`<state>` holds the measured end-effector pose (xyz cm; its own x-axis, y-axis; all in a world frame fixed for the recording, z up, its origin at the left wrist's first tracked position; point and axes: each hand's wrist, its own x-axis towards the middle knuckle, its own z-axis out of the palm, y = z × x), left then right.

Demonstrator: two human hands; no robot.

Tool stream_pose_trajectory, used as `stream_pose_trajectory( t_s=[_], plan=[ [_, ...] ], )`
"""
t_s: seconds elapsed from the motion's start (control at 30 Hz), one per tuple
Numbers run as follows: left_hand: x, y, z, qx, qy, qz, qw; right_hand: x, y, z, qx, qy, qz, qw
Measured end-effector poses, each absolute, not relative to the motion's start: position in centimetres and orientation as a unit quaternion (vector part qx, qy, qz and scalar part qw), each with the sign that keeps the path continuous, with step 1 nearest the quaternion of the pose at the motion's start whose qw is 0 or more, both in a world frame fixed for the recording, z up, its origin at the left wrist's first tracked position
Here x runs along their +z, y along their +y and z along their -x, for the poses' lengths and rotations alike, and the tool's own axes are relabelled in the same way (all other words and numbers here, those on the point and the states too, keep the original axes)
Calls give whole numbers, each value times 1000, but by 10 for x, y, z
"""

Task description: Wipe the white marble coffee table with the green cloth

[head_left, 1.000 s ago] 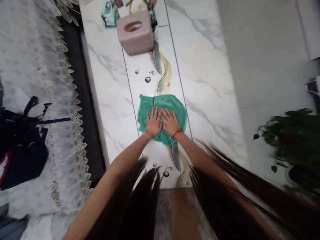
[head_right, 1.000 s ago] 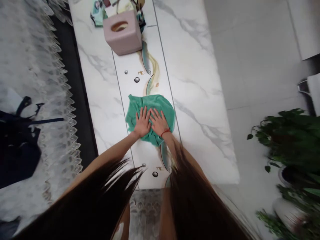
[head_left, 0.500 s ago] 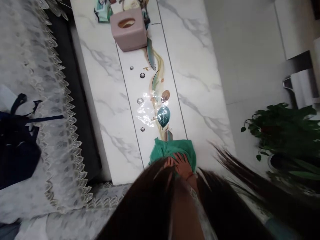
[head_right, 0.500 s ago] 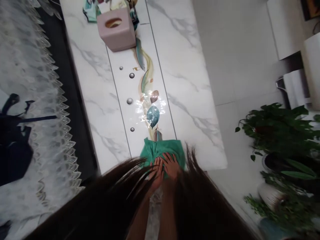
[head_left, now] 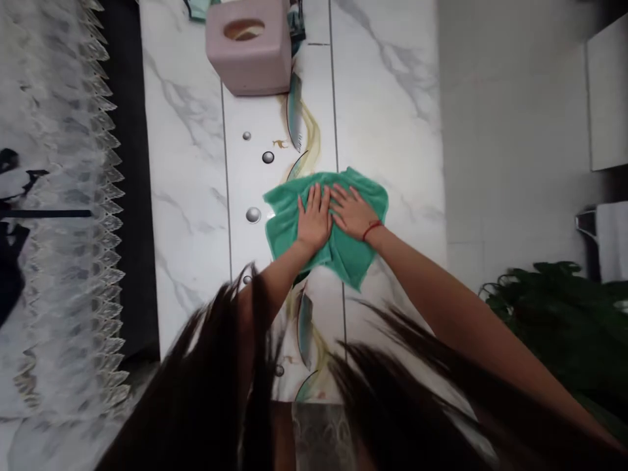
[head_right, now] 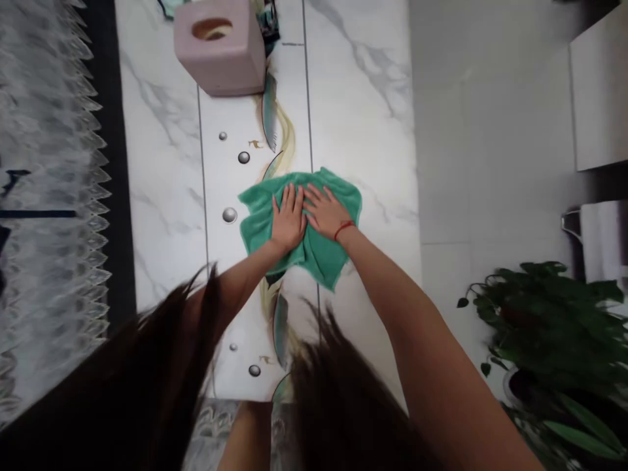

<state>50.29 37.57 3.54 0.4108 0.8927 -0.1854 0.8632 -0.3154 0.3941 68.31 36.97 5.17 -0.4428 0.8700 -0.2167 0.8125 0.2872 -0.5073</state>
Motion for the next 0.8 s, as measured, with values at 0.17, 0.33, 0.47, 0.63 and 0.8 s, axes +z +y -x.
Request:
stream_pose_trajectory(
  t_s=[0.17,0.33,0.47,0.63,0.8],
  plan=[
    [28,446,-533,53,542,-822,164,48,424,-703,243,-807,532,84],
    [31,421,-532,80,654,-730,184,60,406,-689,245,-780,570,87],
    [51,389,-528,33,649,-734,196,67,367,-672,258,-713,644,100],
    [73,293,-516,-64,599,-770,210,74,256,-657,297,-676,672,49],
    [93,132,-506,-148,540,-786,262,85,86,-657,379,-613,693,-27]
  ],
)
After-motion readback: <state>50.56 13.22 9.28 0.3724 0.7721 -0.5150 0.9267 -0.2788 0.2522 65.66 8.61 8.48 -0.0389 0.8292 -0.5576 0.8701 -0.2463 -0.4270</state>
